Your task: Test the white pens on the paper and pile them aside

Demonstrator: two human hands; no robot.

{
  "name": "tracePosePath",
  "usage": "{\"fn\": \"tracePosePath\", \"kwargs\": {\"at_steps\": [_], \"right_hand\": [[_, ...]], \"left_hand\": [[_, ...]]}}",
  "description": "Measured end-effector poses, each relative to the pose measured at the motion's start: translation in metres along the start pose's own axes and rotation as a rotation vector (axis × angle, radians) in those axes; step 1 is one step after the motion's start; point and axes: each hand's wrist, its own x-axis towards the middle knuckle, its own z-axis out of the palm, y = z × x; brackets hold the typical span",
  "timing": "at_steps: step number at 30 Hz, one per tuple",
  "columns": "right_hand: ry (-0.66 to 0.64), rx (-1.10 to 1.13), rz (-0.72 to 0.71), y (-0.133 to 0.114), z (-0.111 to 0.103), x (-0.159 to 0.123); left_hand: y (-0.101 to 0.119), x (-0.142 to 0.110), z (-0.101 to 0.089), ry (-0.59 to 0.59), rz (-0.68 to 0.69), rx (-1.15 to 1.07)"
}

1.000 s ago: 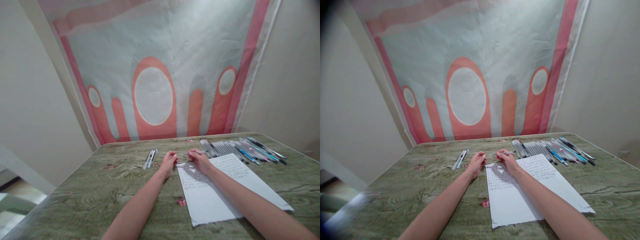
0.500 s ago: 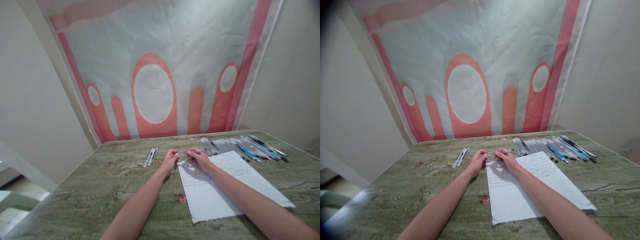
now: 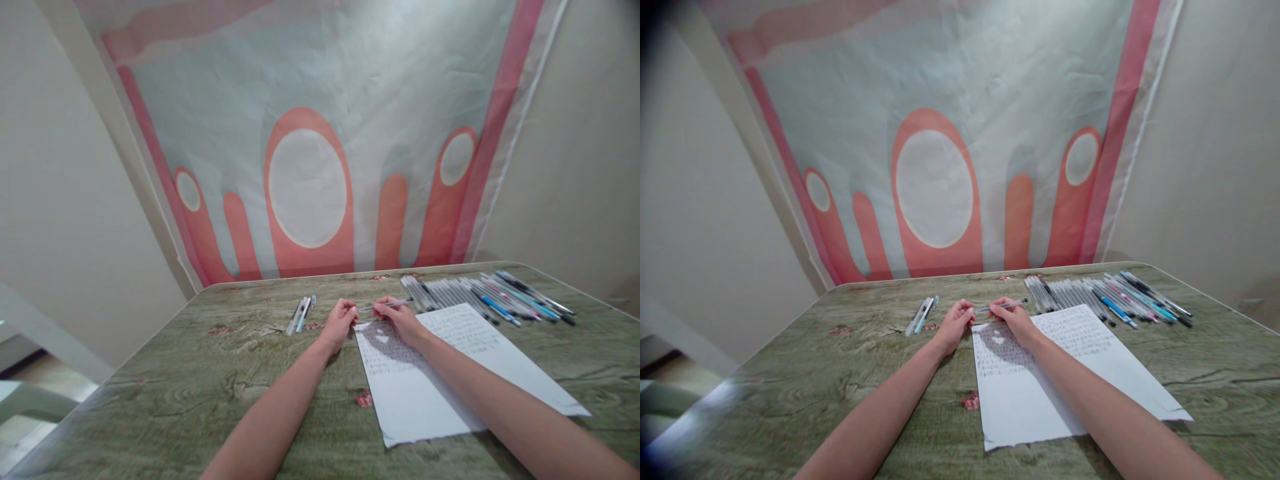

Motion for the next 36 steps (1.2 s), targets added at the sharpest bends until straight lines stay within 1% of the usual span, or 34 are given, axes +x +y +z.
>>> {"fn": "tracePosePath", "kwargs": {"at_steps": [6, 15, 21, 24, 27, 29, 32, 34, 36], "right_hand": [[-0.004, -0.045, -0.018, -0.002, 0.000, -0.001], [-0.010, -0.118, -0.047, -0.005, 0.002, -0.004], [-0.031, -0.161, -0.074, -0.008, 0.002, -0.006], [-0.034, -0.130, -0.061, -0.007, 0.002, -0.005], [0.024, -0.039, -0.040, -0.005, 0.002, -0.001], [0.111, -0.033, -0.058, -0.005, 0.000, 0.003], [0.214, -0.186, -0.134, -0.012, -0.011, 0.009], [0.225, -0.340, -0.197, -0.019, -0.023, 0.015], [0.209, -0.520, -0.256, -0.026, -0.035, 0.021]], "left_hand": [[0.000, 0.000, 0.000, -0.005, 0.013, 0.015], [0.003, -0.001, 0.000, 0.003, -0.013, 0.035], [0.003, -0.001, -0.001, -0.027, -0.006, 0.037], [0.002, -0.001, -0.002, -0.027, -0.001, 0.044], [0.000, -0.001, 0.000, -0.011, 0.013, 0.078], [0.000, -0.004, 0.004, -0.017, 0.050, 0.149], [0.002, -0.011, 0.010, -0.104, 0.165, 0.358], [0.006, -0.017, 0.013, -0.197, 0.250, 0.537], [0.010, -0.023, 0.015, -0.281, 0.330, 0.697]]}}
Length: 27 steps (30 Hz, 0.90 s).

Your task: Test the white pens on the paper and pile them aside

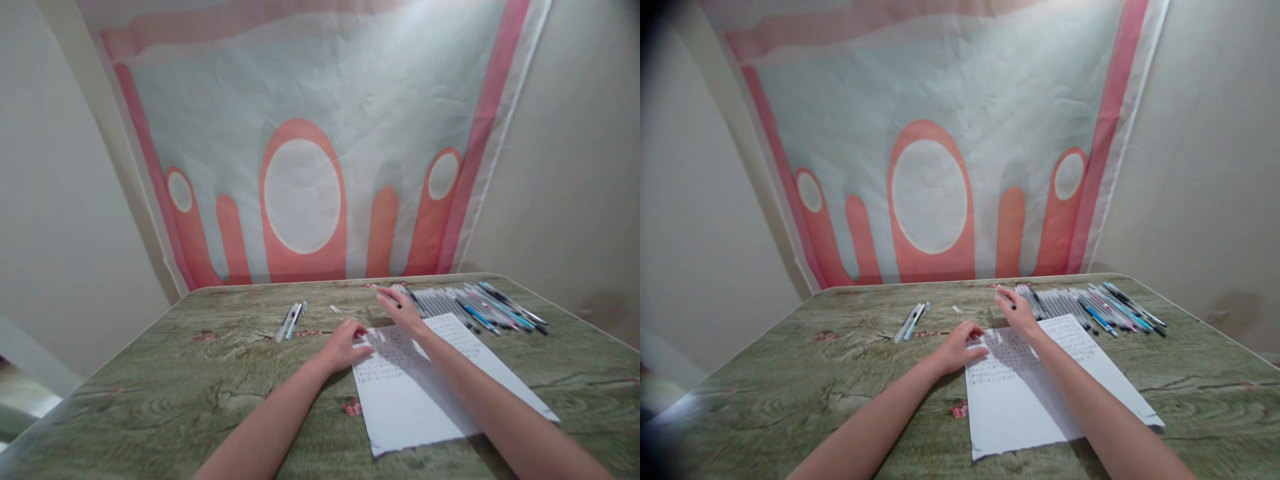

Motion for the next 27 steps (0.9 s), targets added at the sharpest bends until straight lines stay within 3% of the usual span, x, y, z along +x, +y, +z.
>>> {"fn": "tracePosePath", "kwargs": {"at_steps": [4, 10, 23, 27], "right_hand": [[-0.087, -0.431, -0.146, 0.011, -0.015, 0.014], [-0.273, -0.963, -0.264, 0.029, -0.016, 0.015], [-0.304, -1.067, -0.267, 0.040, -0.020, 0.010], [-0.281, -1.063, -0.302, 0.039, -0.020, 0.010]], "left_hand": [[0.007, -0.003, -0.003, -0.069, 0.099, 0.151], [0.003, -0.003, -0.002, -0.065, 0.106, 0.177], [0.003, -0.004, -0.001, -0.065, 0.091, 0.133], [-0.006, 0.004, -0.011, -0.011, 0.077, 0.142]]}}
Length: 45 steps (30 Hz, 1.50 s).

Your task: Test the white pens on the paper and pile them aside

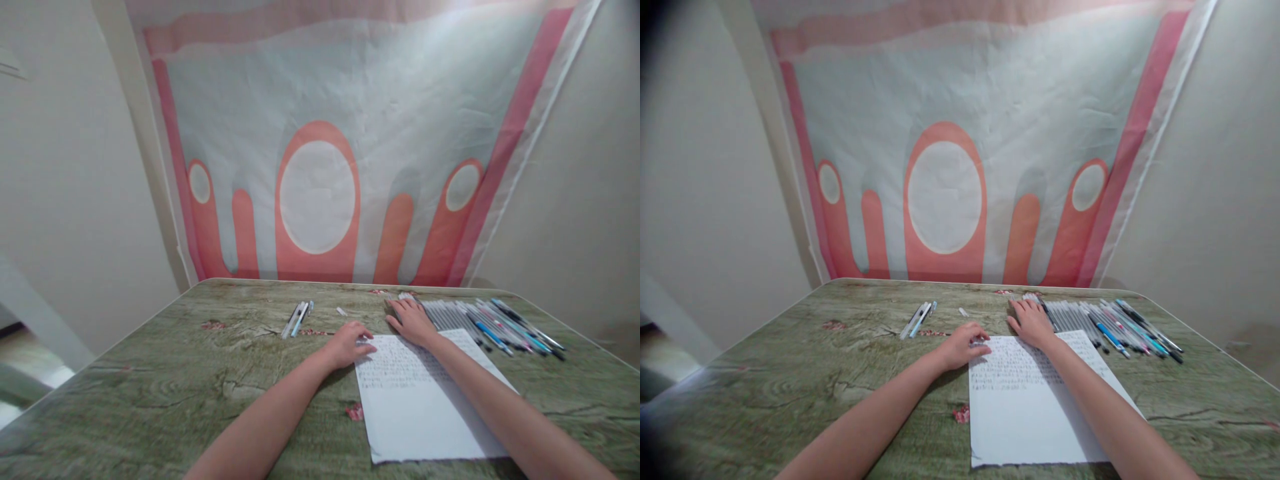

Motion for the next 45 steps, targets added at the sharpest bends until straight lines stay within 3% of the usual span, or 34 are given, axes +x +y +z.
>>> {"fn": "tracePosePath", "kwargs": {"at_steps": [3, 5, 11, 15, 19, 28, 38, 45], "right_hand": [[0.006, 0.051, 0.002, -0.002, -0.002, 0.005], [0.028, 0.150, -0.001, -0.008, -0.003, 0.009], [0.092, 0.780, 0.067, -0.047, -0.002, 0.003], [-0.003, 1.165, 0.151, -0.069, -0.007, -0.010], [-0.102, 1.425, 0.220, -0.072, -0.013, -0.017], [-0.050, 1.595, 0.404, -0.064, -0.010, -0.017], [-0.070, 1.663, 0.381, -0.063, -0.010, -0.017], [-0.111, 1.734, 0.372, -0.057, -0.011, -0.018]], "left_hand": [[-0.020, 0.010, -0.014, 0.201, -0.096, 0.065], [-0.036, 0.015, -0.022, 0.265, -0.154, 0.133], [-0.069, 0.015, -0.021, 0.259, -0.219, 0.159], [-0.069, 0.011, -0.020, 0.275, -0.223, 0.207], [-0.061, 0.010, -0.023, 0.235, -0.232, 0.282], [-0.053, 0.008, -0.026, 0.243, -0.203, 0.089], [-0.048, 0.007, -0.027, 0.192, -0.201, -0.141], [-0.042, 0.010, -0.029, 0.128, -0.318, -0.479]]}}
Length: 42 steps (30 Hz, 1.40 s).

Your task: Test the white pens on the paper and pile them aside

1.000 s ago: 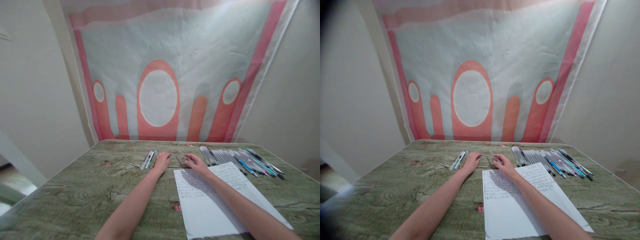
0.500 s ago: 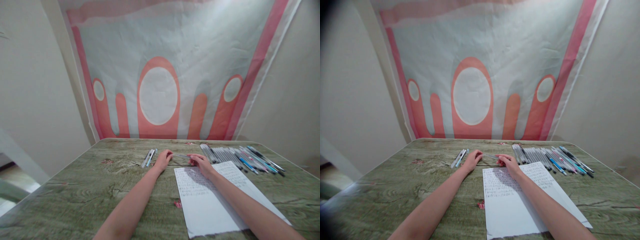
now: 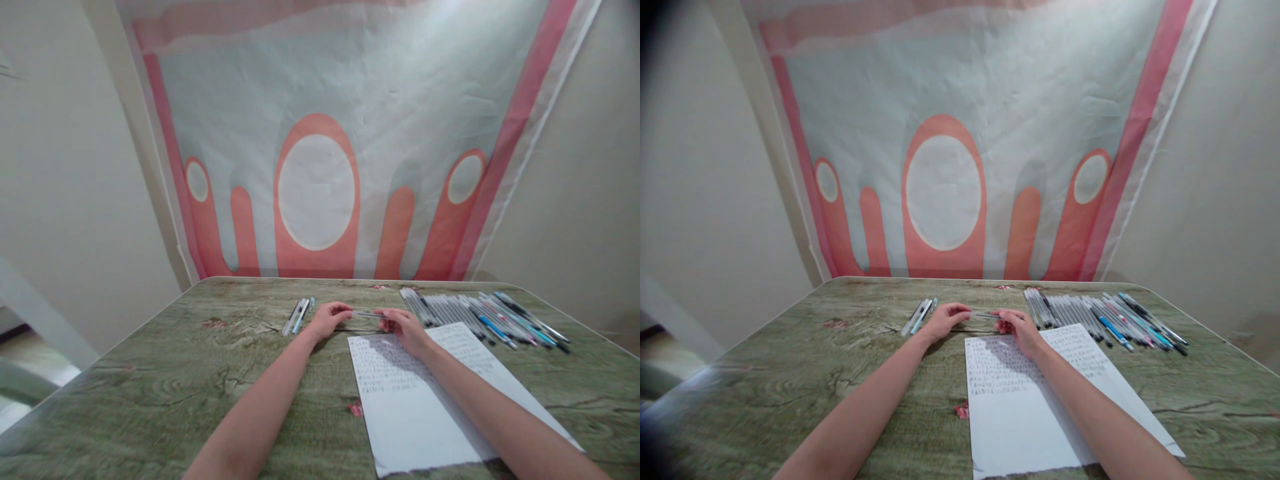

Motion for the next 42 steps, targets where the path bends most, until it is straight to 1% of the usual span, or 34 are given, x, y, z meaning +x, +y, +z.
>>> {"fn": "tracePosePath", "kwargs": {"at_steps": [5, 12, 17, 21, 24, 26, 28, 29, 30, 31, 33, 35, 36, 37, 39, 42], "right_hand": [[-0.021, 0.050, -0.004, 0.001, -0.002, 0.001], [-0.021, 0.063, -0.019, 0.003, -0.001, 0.001], [-0.033, 0.015, -0.043, 0.002, 0.000, 0.000], [-0.033, -0.027, -0.075, -0.003, 0.006, -0.003], [-0.012, -0.052, -0.055, -0.006, 0.012, -0.003], [0.015, -0.102, -0.063, -0.008, 0.012, -0.001], [0.080, -0.233, -0.136, -0.010, 0.008, 0.004], [0.125, -0.336, -0.194, -0.012, 0.004, 0.007], [0.176, -0.464, -0.261, -0.014, -0.002, 0.009], [0.223, -0.616, -0.324, -0.016, -0.008, 0.012], [0.292, -0.960, -0.404, -0.018, -0.022, 0.014], [0.327, -1.288, -0.411, -0.019, -0.034, 0.015], [0.332, -1.421, -0.396, -0.019, -0.038, 0.014], [0.330, -1.524, -0.379, -0.018, -0.040, 0.014], [0.317, -1.658, -0.356, -0.016, -0.042, 0.013], [0.321, -1.758, -0.320, -0.015, -0.041, 0.011]], "left_hand": [[0.002, -0.001, 0.003, 0.012, -0.040, -0.063], [0.003, -0.002, 0.005, 0.012, -0.062, -0.080], [0.006, -0.003, 0.003, -0.011, -0.092, -0.077], [0.009, -0.003, 0.001, -0.014, -0.093, -0.061], [0.010, 0.000, 0.005, 0.021, -0.067, -0.080], [0.009, 0.004, 0.012, 0.096, -0.055, -0.123], [0.008, 0.006, 0.021, 0.194, -0.050, -0.155], [0.008, 0.006, 0.026, 0.226, -0.046, -0.133], [0.008, 0.006, 0.031, 0.231, -0.039, -0.080], [0.008, 0.004, 0.036, 0.202, -0.023, 0.000], [0.011, -0.001, 0.042, 0.070, 0.033, 0.199], [0.015, -0.008, 0.046, -0.077, 0.108, 0.385], [0.017, -0.011, 0.048, -0.126, 0.139, 0.460], [0.019, -0.013, 0.048, -0.155, 0.160, 0.518], [0.022, -0.016, 0.049, -0.173, 0.170, 0.590], [0.023, -0.016, 0.049, -0.176, 0.156, 0.621]]}}
